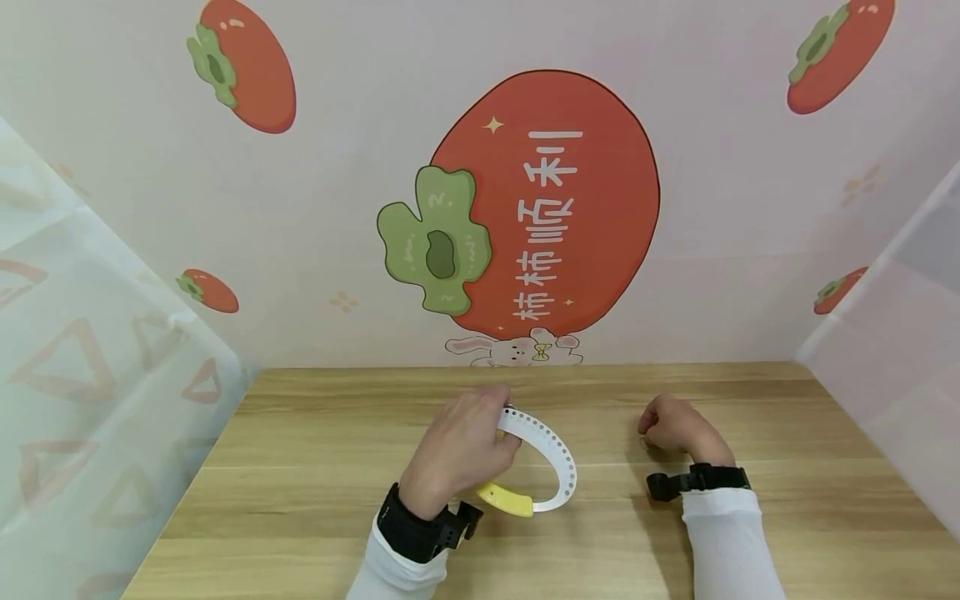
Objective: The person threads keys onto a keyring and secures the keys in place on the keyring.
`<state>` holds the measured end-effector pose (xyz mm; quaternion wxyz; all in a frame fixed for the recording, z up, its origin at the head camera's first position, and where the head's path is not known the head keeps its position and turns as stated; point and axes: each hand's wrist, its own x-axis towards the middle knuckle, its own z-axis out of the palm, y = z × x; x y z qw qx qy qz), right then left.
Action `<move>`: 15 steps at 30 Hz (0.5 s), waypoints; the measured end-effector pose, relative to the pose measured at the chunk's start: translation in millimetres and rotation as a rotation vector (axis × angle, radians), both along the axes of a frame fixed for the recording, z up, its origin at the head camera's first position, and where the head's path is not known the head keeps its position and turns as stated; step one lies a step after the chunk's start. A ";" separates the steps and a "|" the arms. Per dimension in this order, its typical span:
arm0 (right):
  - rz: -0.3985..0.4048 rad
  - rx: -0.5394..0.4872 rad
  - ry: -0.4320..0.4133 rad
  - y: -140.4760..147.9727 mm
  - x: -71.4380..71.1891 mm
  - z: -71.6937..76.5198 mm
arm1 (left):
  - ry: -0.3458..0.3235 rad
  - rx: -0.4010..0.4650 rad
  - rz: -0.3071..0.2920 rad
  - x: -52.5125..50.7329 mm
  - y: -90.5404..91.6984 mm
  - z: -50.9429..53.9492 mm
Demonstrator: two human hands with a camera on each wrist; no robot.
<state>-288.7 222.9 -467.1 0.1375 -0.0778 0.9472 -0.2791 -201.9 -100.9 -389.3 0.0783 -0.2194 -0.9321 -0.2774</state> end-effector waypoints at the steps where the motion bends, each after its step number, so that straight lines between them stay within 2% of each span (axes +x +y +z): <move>1: 0.002 0.002 0.000 -0.2 0.2 0.3 | 0.010 0.000 0.006 -0.4 0.3 -0.2; 6: 0.014 0.010 -0.005 -0.9 1.1 3.9 | 0.060 -0.003 0.018 -1.3 0.7 0.0; 10: 0.029 0.018 -0.002 -0.9 2.6 8.6 | 0.070 -0.004 0.015 -1.1 0.5 0.1; 15: 0.067 0.031 0.045 -0.6 4.7 13.9 | 0.071 -0.005 0.012 -1.1 0.4 0.2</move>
